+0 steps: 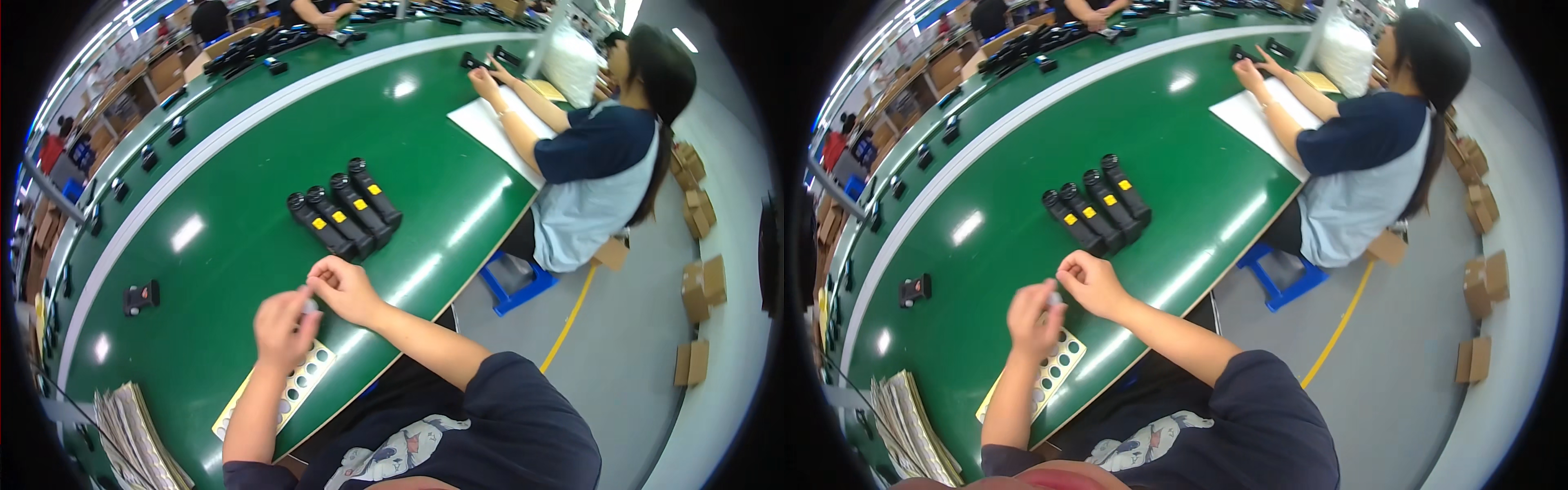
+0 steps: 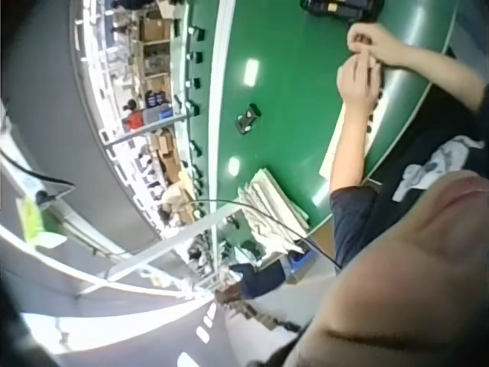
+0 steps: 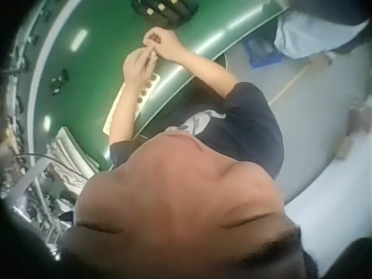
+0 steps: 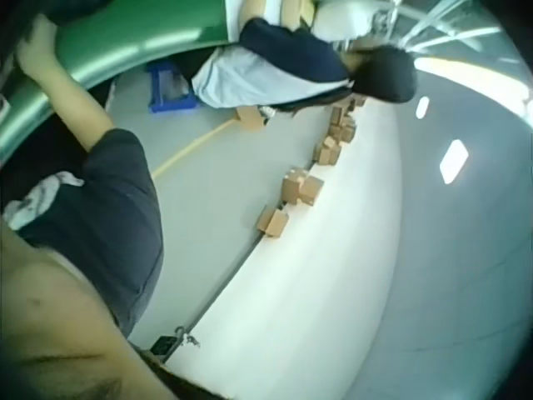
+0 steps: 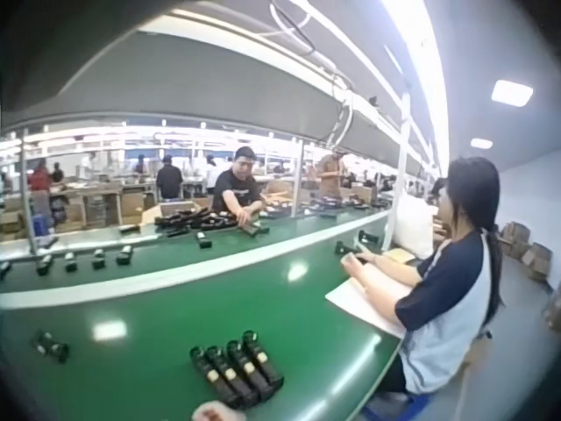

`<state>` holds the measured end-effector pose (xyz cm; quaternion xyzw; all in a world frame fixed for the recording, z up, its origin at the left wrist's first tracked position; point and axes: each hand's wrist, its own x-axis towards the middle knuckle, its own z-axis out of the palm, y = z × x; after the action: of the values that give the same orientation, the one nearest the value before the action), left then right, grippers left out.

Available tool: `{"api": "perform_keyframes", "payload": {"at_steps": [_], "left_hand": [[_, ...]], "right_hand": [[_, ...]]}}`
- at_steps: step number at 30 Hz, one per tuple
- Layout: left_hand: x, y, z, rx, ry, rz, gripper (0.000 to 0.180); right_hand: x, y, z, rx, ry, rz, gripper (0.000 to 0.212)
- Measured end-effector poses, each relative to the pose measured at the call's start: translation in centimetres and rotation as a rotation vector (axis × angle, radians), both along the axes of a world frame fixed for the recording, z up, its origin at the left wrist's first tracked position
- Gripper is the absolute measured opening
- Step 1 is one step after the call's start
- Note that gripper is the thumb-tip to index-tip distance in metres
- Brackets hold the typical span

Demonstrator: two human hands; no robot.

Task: Assembling handheld electronic devices by snapping a circular component into the sensor housing

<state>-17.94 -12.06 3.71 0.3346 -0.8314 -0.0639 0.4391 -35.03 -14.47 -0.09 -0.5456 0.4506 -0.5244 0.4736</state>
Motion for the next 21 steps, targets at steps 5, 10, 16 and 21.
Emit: {"api": "perform_keyframes", "payload": {"at_steps": [5,10,16,21], "left_hand": [[-1.0,1.6,-0.9,-0.095,-0.108,-0.059,0.042],[-0.8,1.4,-0.9,-0.143,-0.051,-0.115,0.042],[-0.6,-0.4,-0.9,-0.213,-0.018,-0.017,0.042],[-0.7,-0.9,-2.5,-0.011,-0.06,-0.018,0.044]], "right_hand": [[0.3,1.2,0.3,0.004,0.102,0.162,0.013],[0.5,0.8,-1.4,-0.299,0.261,0.169,0.023],[0.5,-0.8,1.4,-0.219,0.22,0.112,0.021],[-0.2,-1.4,-1.0,-0.281,0.347,0.094,0.02]]}}
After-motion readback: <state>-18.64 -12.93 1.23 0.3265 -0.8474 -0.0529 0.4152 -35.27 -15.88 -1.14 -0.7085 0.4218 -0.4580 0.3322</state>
